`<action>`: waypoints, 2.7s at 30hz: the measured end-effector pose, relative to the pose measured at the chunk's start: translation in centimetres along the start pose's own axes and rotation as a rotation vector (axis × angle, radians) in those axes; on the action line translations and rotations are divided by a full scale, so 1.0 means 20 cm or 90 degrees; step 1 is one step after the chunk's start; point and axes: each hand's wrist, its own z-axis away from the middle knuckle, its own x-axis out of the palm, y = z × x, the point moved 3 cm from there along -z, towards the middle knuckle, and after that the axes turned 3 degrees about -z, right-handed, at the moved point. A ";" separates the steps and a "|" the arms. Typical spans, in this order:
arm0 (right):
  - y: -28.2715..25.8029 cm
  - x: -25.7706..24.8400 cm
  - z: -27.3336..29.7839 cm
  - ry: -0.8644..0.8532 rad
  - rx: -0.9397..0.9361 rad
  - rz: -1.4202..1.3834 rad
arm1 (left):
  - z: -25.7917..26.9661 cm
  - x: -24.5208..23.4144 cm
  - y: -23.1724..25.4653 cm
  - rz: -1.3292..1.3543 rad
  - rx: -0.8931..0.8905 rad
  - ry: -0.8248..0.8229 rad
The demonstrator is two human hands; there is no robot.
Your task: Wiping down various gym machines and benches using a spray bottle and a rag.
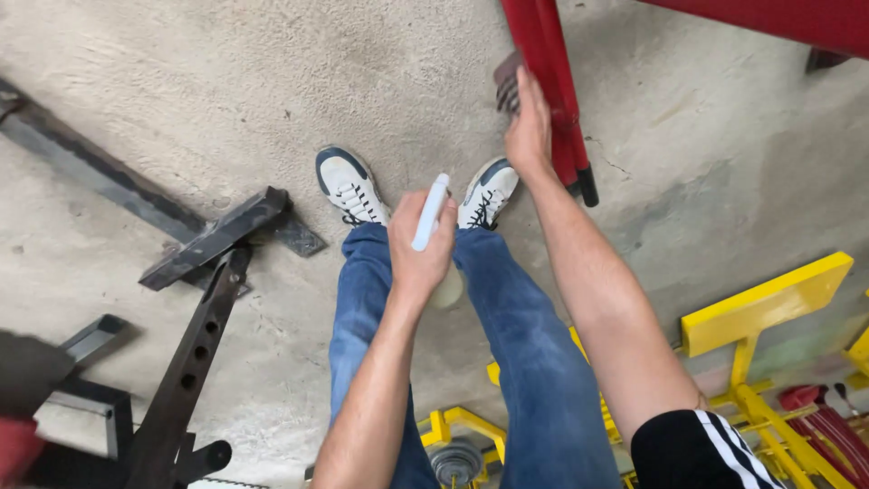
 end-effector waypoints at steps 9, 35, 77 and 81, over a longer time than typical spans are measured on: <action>-0.03 0.10 -0.46 0.103 -0.091 0.115 | -0.26 0.23 0.08 0.035 -0.019 -0.026; 0.15 0.34 -0.42 0.106 0.297 0.100 | -0.63 0.08 0.21 0.093 -0.069 -0.055; -0.72 0.16 -1.17 0.200 -0.236 -0.062 | -1.26 -0.08 0.36 0.103 0.006 -0.028; -0.69 0.30 -1.37 0.260 -0.021 -0.010 | -1.37 -0.09 0.39 0.091 0.025 -0.015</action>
